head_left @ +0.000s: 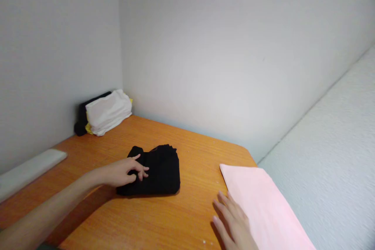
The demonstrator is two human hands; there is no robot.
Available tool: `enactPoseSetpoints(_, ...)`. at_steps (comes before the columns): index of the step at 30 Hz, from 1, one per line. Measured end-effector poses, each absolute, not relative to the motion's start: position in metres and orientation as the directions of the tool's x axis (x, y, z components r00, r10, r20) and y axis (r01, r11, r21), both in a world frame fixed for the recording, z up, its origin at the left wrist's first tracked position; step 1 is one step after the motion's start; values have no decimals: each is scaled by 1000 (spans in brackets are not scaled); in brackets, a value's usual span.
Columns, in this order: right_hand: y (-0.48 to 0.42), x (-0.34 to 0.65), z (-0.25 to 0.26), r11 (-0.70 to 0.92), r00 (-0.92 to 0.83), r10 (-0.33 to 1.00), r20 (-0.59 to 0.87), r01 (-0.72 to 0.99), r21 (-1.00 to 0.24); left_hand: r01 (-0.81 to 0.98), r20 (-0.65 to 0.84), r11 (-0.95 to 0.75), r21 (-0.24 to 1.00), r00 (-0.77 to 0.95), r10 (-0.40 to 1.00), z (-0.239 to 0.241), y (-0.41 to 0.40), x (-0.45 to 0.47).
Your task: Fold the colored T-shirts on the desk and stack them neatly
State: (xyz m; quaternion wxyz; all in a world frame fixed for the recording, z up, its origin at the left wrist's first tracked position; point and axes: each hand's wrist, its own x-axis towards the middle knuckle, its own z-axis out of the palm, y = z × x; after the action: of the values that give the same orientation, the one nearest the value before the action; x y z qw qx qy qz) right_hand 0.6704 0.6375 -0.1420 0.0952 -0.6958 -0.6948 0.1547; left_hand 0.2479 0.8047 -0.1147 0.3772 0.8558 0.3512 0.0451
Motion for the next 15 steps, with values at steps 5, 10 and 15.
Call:
enactPoseSetpoints(5,638,565,-128,18,-94,986,-137,880,-475,684,-81,-553,476,660,747,-83,730,325)
enactPoseSetpoints(10,625,527,-135,-32,46,999,5,765,-643,801,-65,-448,396,511,857,-93,668,362)
enactPoseSetpoints(15,614,516,-137,-49,140,989,37,562,-825,628,-71,-272,729,465,883,-100,663,337)
